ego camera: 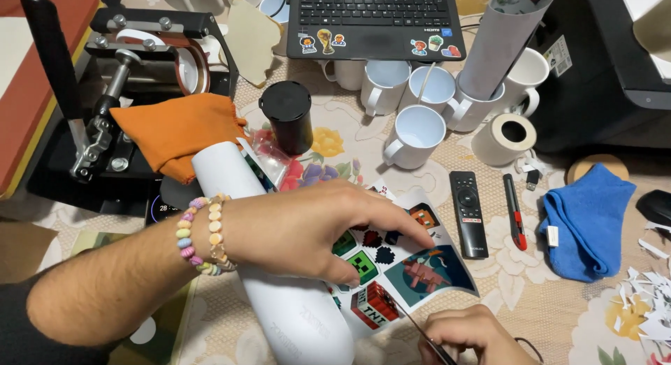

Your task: Cutting out small printed graphics from a sheet of paper using scissors at a desk.

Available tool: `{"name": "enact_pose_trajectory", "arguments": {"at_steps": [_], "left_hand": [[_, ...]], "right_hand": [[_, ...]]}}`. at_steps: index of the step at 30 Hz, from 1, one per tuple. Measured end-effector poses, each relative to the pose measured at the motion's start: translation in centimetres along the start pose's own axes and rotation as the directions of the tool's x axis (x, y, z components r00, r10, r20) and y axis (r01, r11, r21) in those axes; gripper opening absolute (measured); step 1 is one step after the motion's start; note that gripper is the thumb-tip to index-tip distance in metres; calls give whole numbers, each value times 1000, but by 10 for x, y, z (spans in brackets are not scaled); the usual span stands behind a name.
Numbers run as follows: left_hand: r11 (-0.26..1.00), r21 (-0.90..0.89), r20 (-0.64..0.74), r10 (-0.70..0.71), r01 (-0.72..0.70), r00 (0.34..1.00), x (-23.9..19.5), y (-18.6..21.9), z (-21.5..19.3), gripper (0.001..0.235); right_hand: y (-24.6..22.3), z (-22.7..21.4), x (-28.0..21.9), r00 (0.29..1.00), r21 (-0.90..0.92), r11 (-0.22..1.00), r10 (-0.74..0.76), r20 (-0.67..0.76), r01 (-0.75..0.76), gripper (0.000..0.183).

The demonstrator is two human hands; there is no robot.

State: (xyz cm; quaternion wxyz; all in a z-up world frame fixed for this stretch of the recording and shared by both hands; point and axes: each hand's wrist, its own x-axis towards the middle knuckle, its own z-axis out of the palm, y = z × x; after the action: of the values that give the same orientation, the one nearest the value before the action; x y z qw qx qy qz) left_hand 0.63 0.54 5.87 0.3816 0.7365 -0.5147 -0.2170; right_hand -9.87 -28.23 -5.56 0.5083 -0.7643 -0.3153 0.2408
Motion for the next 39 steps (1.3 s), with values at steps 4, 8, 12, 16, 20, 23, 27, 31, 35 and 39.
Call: {"name": "enact_pose_trajectory", "arguments": {"at_steps": [4,8,12,16,20,23,27,31,35,39], "left_hand": [[1000,-11,2,-2,2,1000,0,1,2,73],[1000,1,3,5,-5,1000,0,1,1,72],[1000,2,2,0,0,1000,2,1,1,71],[1000,-27,0,-13,13,1000,2,5,-1,69],[1000,-24,10,-11,11,1000,2,6,-3,69],[999,-33,9,-12,12,1000,2,6,-3,69],[999,-40,15,-20,20,1000,1,6,-3,69],[999,-29,13,-17,17,1000,1,6,-4,68],[1000,-20,-1,-10,10,1000,0,5,-6,69],[999,-18,-9,-33,33,999,-1,7,-7,70]], "right_hand": [[-2,3,2,998,15,998,53,-23,-53,40],[0,4,4,999,45,999,27,-26,-26,40],[-8,5,6,997,76,996,50,-64,-45,39],[-18,6,10,993,96,995,44,-113,-33,39],[-20,5,12,995,90,996,15,-97,-6,38],[-19,5,13,996,99,995,-13,-85,22,40],[-18,4,12,996,96,995,-29,-83,37,43],[-18,5,11,996,100,995,-1,-86,10,41],[-19,4,9,994,147,986,92,-63,-82,40],[-6,4,2,958,221,932,282,50,-286,45]]}}
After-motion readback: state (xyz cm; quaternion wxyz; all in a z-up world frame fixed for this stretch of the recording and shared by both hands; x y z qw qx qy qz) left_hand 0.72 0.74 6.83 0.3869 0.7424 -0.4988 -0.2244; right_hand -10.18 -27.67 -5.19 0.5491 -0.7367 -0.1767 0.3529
